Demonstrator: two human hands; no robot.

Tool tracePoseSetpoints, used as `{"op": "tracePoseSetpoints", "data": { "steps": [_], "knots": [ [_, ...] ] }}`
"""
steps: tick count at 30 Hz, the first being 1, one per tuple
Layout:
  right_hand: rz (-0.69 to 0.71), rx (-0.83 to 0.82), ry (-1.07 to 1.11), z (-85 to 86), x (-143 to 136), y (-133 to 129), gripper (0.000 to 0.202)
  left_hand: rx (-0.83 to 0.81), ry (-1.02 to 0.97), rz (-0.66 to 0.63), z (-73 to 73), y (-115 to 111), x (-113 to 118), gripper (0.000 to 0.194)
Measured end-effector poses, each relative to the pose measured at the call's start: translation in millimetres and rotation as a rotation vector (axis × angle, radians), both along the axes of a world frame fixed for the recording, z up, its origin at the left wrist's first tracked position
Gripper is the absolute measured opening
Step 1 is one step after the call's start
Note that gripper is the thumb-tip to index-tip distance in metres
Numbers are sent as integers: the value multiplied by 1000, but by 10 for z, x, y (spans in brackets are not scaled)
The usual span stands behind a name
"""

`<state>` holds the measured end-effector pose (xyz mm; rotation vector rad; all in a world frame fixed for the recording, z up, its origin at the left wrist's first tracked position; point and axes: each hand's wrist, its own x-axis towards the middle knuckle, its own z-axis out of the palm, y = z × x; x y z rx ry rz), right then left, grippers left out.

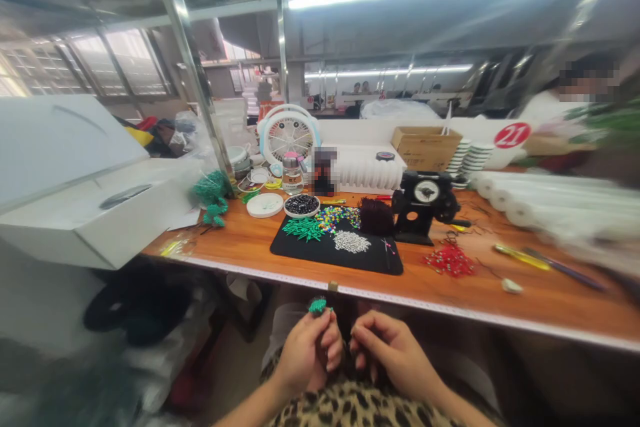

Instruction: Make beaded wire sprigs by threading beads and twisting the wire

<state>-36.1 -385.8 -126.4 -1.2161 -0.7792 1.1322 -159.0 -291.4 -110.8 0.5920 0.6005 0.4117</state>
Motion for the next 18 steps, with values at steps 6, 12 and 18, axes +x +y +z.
{"op": "tracePoseSetpoints", "data": {
  "steps": [6, 12, 18],
  "knots": [
    [2, -3, -3, 1, -3, -7, 46, -22, -70, -42, -1, 28, -10, 39],
    [-41, 8, -10, -2, 1, 33, 47, 13, -39, -95, 16, 36, -1, 46],
    [-89, 2, -99, 41, -9, 45, 47, 175, 47, -112, -32, -5, 19, 50]
  ]
}}
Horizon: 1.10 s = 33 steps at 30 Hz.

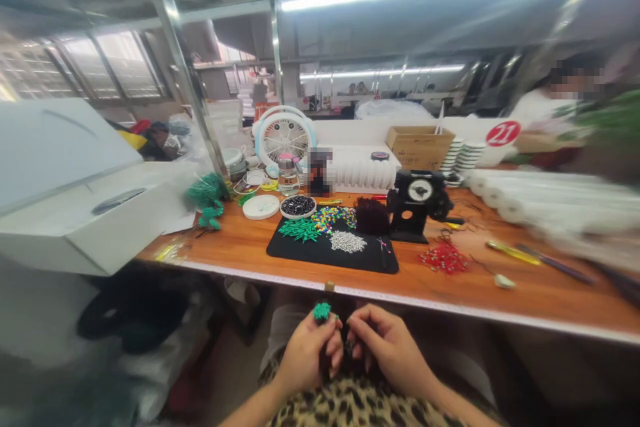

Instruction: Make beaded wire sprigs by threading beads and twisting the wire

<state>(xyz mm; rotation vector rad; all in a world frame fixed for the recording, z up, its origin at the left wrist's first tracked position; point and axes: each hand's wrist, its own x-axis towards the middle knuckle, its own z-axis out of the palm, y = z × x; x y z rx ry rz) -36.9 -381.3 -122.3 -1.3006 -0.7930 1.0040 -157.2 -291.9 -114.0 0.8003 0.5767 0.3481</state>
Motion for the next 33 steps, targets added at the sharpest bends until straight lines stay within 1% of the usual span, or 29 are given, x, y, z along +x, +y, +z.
{"op": "tracePoseSetpoints", "data": {
  "steps": [2, 5, 9, 13, 15, 18, 21, 22, 23, 25, 27, 31, 33],
  "knots": [
    [-9, 5, -23, 15, -6, 3, 47, 61, 11, 4, -20, -12, -2, 50],
    [-12, 10, -52, 29, -19, 2, 46, 70, 63, 4, -25, -14, -4, 55],
    [-12, 4, -73, 25, -29, -3, 47, 69, 139, -9, 13, 2, -4, 64],
    [-5, 30, -77, 13, -23, -13, 45, 155, 201, 2, 40, 16, -16, 62],
    [-2, 38, -78, 20, -16, -19, 43, 198, 228, 8, 21, 23, -30, 61],
    [3, 32, -87, 48, 0, -21, 39, 270, 247, 9, -45, 31, -54, 56],
    [9, 36, -181, 62, 17, -16, 31, 419, 192, 17, -118, 24, -70, 48],
    [9, 34, -210, 55, 20, -15, 29, 435, 170, 9, -136, 18, -71, 47],
    [8, 26, -230, 42, 22, -16, 28, 412, 156, -8, -147, 9, -70, 47],
    [4, 3, -266, 6, 17, -21, 29, 297, 149, -40, -152, -8, -65, 52],
    [25, -6, -335, -30, 5, -31, 30, 235, 159, -33, -144, -23, -61, 56],
    [146, 33, -468, -50, -15, -53, 30, 345, 163, 16, -154, -46, -67, 53],
    [170, 54, -489, -40, -17, -58, 30, 354, 146, 37, -186, -60, -74, 52]
  ]
}}
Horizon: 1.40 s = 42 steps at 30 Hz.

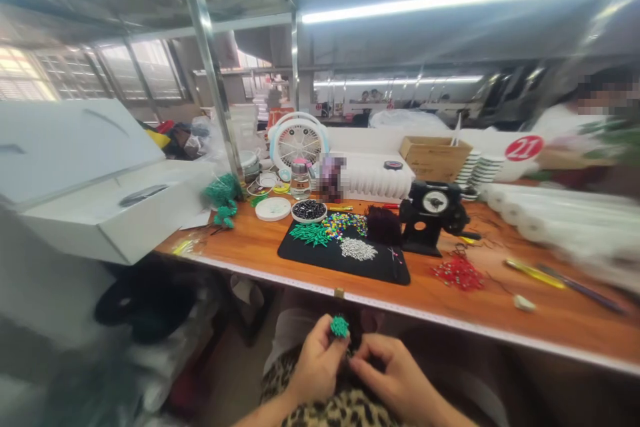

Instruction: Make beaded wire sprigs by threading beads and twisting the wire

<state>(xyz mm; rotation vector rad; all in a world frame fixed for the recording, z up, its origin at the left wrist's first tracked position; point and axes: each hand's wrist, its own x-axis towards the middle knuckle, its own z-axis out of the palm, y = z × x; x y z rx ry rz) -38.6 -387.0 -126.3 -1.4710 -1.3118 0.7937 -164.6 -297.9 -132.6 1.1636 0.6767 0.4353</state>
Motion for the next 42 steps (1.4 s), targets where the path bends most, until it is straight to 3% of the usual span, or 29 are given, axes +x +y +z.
{"op": "tracePoseSetpoints", "data": {
  "steps": [5, 12, 19, 23, 29, 33, 36, 39, 42],
  "knots": [
    [18, 15, -9, 18, 3, -1, 32, -21, -25, 99, -60, -34, -3, 54],
    [16, 17, -12, 25, -1, -21, 33, -2, 14, 176, -25, -43, -18, 57],
    [-34, -86, 69, -89, -2, -35, 44, 5, -9, 200, -41, -11, -42, 53],
    [35, -1, 72, -109, -10, -42, 48, 73, 40, 217, -31, 12, -48, 49],
    [128, 49, -20, 14, 98, -74, 47, 156, 71, 428, 218, 117, -105, 47],
    [105, 34, -36, 146, 318, -198, 46, 236, -20, 597, 423, 390, -193, 38],
    [78, -29, -3, 244, 506, -315, 45, 218, -201, 773, 621, 605, -238, 33],
    [139, -120, 22, 291, 616, -377, 47, 153, -262, 704, 782, 639, -225, 33],
    [199, -204, -35, 306, 575, -327, 39, 252, -115, 373, 801, 455, -152, 42]
  ]
}}
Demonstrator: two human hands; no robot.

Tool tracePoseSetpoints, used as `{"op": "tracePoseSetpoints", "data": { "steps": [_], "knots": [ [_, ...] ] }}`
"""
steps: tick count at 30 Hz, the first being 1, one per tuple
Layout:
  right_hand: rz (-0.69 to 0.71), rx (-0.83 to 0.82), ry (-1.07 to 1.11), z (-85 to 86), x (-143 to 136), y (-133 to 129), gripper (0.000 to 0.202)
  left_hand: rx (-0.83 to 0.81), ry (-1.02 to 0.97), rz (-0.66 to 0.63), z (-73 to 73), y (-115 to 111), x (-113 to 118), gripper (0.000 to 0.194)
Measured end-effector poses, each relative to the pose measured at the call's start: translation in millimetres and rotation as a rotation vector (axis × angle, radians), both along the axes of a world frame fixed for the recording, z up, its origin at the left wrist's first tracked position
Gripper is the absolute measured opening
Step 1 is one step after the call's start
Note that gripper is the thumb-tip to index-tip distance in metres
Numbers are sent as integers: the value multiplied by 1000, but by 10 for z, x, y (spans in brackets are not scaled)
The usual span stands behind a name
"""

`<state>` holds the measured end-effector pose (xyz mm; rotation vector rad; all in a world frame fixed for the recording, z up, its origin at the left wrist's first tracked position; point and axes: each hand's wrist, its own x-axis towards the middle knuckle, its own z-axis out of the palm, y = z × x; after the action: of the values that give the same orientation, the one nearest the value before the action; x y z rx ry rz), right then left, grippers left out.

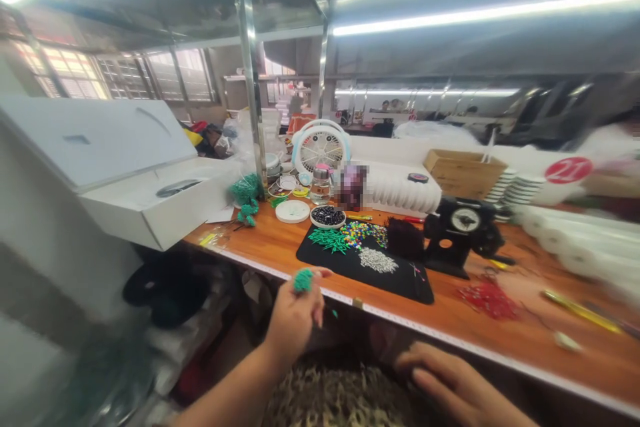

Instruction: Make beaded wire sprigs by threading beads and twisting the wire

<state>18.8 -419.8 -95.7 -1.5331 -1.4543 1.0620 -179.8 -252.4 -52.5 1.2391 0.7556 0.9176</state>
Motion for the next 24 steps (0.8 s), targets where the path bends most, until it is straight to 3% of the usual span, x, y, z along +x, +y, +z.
{"op": "tracePoseSetpoints", "data": {
  "steps": [3, 6, 9, 15, 19, 24],
  "knots": [
    [5, 51, 85, 41, -183, 150, 53, 151, 208, -298, -99, -249, 90, 45],
    [48, 115, 232, 70, -385, 300, 44, 283, 234, -382, -230, -397, 140, 41],
    [-6, 62, 201, 11, -495, 361, 39, 148, 250, -370, -351, -437, 139, 48],
    [46, 65, 70, -163, -539, 344, 34, -66, 240, -315, -567, -458, 114, 61],
    [44, 94, 20, -175, -523, 340, 33, -62, 212, -248, -624, -463, 100, 57],
    [32, 93, 9, -145, -488, 324, 35, 15, 203, -143, -549, -458, 74, 57]
  ]
}}
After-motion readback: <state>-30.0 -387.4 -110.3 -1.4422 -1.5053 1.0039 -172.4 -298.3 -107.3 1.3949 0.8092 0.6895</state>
